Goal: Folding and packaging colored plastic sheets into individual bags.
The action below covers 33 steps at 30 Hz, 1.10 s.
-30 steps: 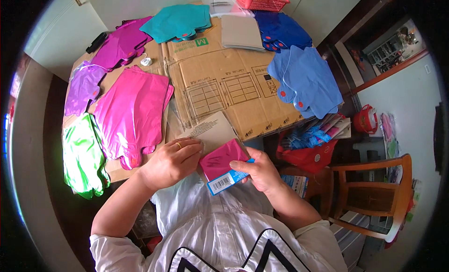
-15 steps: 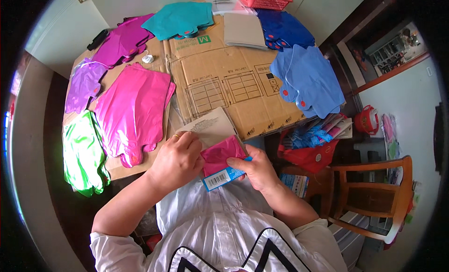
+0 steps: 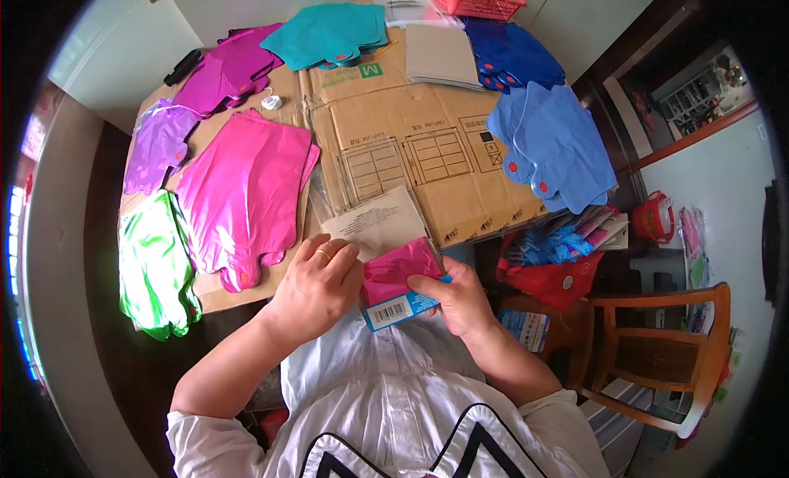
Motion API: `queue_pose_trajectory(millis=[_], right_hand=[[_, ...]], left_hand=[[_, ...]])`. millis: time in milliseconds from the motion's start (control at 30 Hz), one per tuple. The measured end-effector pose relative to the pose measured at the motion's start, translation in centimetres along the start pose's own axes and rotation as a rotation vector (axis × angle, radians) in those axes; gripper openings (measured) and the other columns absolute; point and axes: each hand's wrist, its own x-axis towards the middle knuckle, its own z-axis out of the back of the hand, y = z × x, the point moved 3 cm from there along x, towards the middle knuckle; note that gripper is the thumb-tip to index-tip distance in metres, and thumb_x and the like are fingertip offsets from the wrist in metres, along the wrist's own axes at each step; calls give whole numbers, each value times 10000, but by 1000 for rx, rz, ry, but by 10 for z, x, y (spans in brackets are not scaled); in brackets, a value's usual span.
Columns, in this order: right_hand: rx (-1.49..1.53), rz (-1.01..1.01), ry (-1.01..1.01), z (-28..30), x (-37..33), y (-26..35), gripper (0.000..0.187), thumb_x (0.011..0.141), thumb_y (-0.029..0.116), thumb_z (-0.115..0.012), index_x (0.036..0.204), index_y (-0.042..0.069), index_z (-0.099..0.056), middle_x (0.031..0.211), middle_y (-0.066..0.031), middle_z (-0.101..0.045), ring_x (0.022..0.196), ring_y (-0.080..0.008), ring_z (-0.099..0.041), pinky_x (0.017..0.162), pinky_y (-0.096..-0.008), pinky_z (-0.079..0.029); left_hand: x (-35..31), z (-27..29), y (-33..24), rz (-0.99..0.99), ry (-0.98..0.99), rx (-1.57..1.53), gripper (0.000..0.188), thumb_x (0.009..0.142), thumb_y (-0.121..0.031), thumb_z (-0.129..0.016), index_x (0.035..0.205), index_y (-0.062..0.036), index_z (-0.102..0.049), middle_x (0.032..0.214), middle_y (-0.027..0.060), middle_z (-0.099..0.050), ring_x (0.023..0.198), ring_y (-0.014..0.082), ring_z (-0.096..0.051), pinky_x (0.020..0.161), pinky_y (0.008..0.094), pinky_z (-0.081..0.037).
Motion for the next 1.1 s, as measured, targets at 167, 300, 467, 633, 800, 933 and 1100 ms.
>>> queue_pose_trajectory(millis=[167,300,467,633,800,933,1100], right_hand=[[6,-2,-40,-1,-1,7,202,836,225,-730,955,77,-662,755,12,-658,611,-54,-585,465,-207,-441],[16,-15,-28,-2,-5,11,220,845,238,-726,979,77,-660,774,15,-662,632,-56,-595,466,-204,-447],[11,-17,-18,-8,-10,9,198,827,158,-739,975,66,-645,796,-6,-661,582,-61,-579,441,-202,-404],[-73,24,-43,-1,-16,4,209,847,210,-726,977,63,-651,799,6,-667,618,-52,-592,462,-201,-460],[-6,6,-71,-4,-18,8,203,842,207,-732,973,77,-649,794,2,-668,612,-55,-591,452,-202,-447],[54,-19,-41,-2,-9,5,204,833,206,-740,960,81,-643,783,3,-661,592,-56,-581,437,-208,-427],[14,19,-65,-8,-3,4,209,829,201,-742,951,71,-633,771,-1,-652,568,-54,-569,441,-201,-422]], left_hand=[[-24,3,3,375,-216,-400,110,789,-63,-639,865,5,-599,938,106,-624,795,215,-627,708,342,-494],[-92,-41,-32,1140,-364,-1578,218,926,-210,-587,960,5,-575,893,110,-636,792,192,-648,718,287,-526],[-45,-52,-51,1245,-456,-2250,322,958,-279,-594,1115,2,-589,1016,95,-664,936,169,-647,865,331,-513],[-29,-68,-55,1276,-468,-2143,237,1007,-189,-497,1092,9,-597,1054,87,-667,912,153,-646,878,316,-512],[-26,-68,-56,1200,-457,-2078,289,1012,-230,-473,1160,1,-564,1092,112,-662,957,204,-659,874,361,-533],[-28,-60,-57,1283,-444,-2264,254,1003,-259,-503,1119,-46,-577,1035,70,-669,926,172,-659,846,350,-536],[-21,-56,-59,1294,-455,-2237,241,989,-237,-534,1134,-49,-574,1053,64,-666,942,180,-660,862,351,-540]])
